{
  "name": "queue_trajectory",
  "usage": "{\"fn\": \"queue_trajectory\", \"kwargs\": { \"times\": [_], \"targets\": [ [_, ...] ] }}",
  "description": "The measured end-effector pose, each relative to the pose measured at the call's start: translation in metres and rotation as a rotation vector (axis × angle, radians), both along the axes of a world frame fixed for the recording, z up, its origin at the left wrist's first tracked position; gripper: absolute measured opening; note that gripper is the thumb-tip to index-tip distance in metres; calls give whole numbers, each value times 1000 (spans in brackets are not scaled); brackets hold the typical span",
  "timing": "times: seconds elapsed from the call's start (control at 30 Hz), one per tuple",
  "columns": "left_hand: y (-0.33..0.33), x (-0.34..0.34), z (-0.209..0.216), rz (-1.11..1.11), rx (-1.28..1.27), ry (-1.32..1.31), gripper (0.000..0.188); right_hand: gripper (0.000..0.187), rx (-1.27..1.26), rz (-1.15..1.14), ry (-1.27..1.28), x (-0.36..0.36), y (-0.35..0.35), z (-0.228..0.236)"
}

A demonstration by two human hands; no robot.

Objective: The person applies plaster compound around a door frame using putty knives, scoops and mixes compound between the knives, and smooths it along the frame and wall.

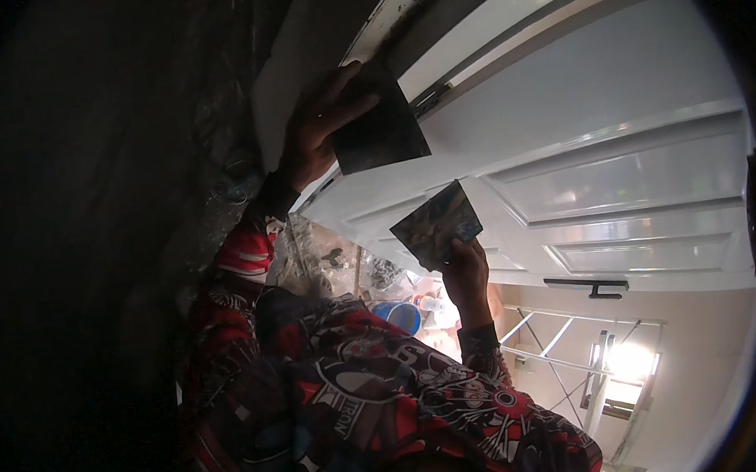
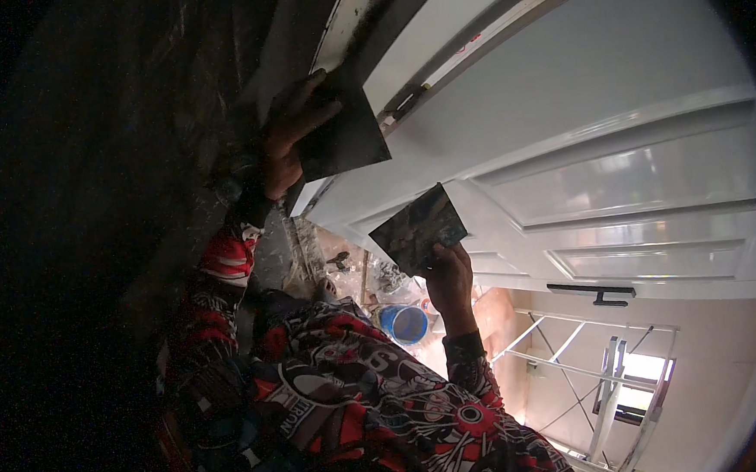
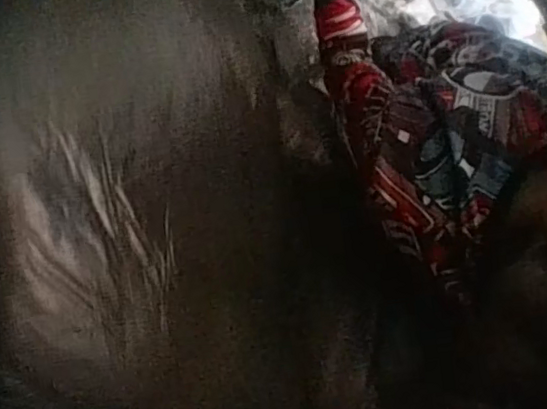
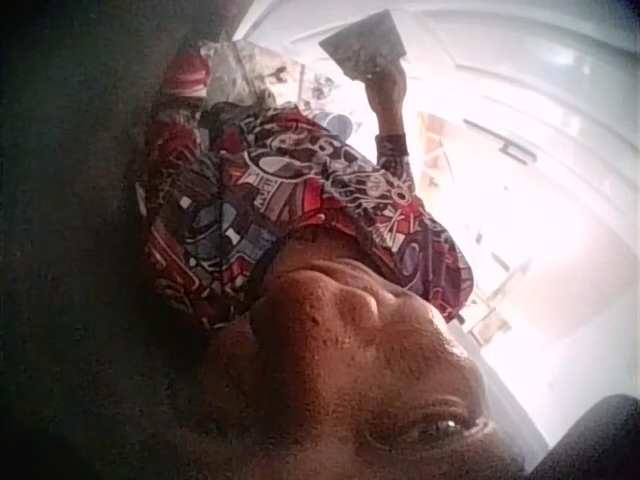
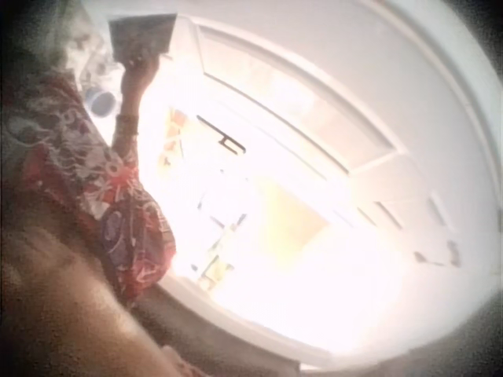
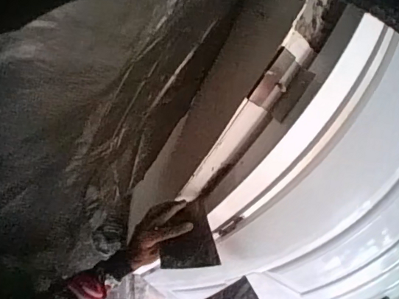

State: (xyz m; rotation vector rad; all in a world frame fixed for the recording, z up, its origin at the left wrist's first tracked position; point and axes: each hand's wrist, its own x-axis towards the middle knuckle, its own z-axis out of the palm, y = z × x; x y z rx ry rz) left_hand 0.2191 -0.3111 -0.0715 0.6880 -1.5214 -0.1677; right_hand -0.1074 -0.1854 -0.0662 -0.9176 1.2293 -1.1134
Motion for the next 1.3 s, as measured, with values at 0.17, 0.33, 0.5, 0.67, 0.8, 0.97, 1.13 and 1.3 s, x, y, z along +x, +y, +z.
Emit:
{"fn": "queue_trajectory", "kwargs": {
  "times": [0.17,0.33,0.5,0.67,0.8,0.97,1.13,1.3],
  "targets": [
    [-9,-5,51,135,-125,-15,54,33,-136,96,226,-17,-2,-6],
    [-41,-18,76,244,-280,-87,67,34,-228,155,550,-6,-4,-7],
    [-31,-13,53,163,-208,-119,66,34,-8,76,55,-10,-3,-12],
    [-5,-17,10,97,-12,-166,62,20,-218,113,579,-11,3,6],
    [14,-3,-47,128,115,-225,62,19,-107,111,389,-6,0,-12],
    [10,-9,-93,101,147,-260,63,21,-325,219,947,-16,4,2],
    [25,-5,-132,99,273,-290,68,22,-216,198,835,-14,2,1],
    [31,-1,-176,117,399,-414,73,20,-215,119,519,-12,1,-2]
  ]
}}
